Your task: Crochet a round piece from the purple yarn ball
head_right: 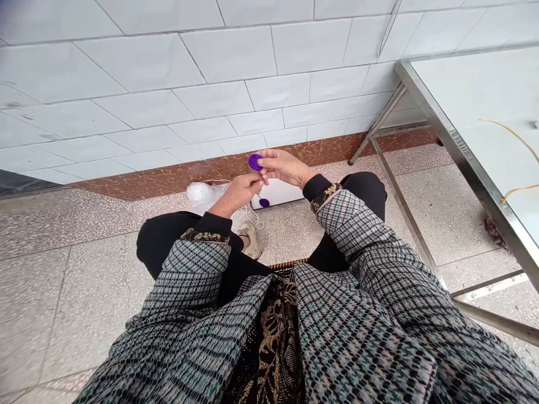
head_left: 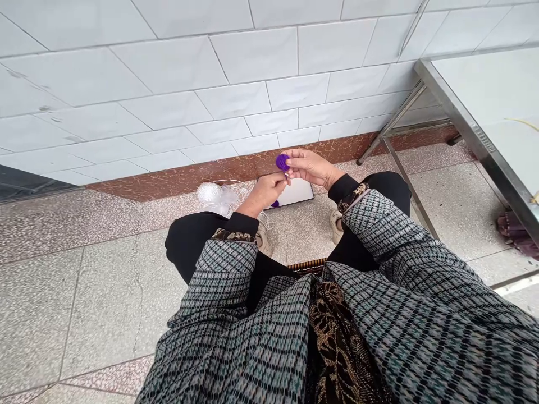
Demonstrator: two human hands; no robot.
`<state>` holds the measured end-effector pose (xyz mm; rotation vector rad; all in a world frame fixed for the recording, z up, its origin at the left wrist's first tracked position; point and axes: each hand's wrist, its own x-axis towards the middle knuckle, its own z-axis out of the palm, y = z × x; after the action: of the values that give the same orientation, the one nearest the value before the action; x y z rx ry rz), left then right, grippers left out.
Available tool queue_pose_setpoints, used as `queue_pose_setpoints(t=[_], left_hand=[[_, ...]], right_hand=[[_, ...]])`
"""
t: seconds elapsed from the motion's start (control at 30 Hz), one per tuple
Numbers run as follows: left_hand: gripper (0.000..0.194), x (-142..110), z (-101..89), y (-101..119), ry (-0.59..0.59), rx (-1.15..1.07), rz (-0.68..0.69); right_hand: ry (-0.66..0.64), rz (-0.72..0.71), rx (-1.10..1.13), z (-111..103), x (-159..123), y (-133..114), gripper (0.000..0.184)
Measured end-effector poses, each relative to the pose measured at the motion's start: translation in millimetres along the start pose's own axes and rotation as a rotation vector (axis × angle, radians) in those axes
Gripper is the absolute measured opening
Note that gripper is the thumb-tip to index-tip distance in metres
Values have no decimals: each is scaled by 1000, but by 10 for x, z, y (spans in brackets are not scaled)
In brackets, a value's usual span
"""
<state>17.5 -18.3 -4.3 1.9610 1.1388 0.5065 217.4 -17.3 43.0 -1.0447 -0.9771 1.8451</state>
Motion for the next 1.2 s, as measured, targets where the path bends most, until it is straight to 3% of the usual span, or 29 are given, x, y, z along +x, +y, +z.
queue_pose_setpoints(t=[0.13,0.2,0.27,0.37,0.47,0.6,0.7,0.83,0.93,1.0,1.1,1.2], left_hand=[[25,-51,31,56,-254,4,84],[24,-82,-18,82,-283,-1,121],[23,-108,-96,104,-206,-18,155],[20,-122,-216,121,33,-32,159],[18,-101,-287,111,240,-28,66],[18,-54,-293,76,305,-39,-48],[19,-29,-232,73,225,-22,-108],[17,-32,-79,128,-2,-23,-93],[18,-63,-5,179,-177,-30,10],[17,-84,-16,195,-209,-19,73],[16,-100,-107,178,-77,2,112],[16,-89,-207,118,131,22,97]], right_hand=[[224,-95,-95,-21,98,58,22],[312,-76,-275,-39,135,89,29],[301,7,-478,-49,136,103,33],[92,183,-627,-36,66,77,29],[-95,236,-503,-7,-25,16,22],[-142,220,-290,-5,-69,-38,23],[-146,157,-150,-22,-48,-40,22],[-37,29,-37,-17,0,-11,18],[96,-19,-145,9,43,34,22],[194,-13,-314,26,61,59,30],[223,84,-539,37,43,60,34],[52,215,-566,32,-16,22,28]])
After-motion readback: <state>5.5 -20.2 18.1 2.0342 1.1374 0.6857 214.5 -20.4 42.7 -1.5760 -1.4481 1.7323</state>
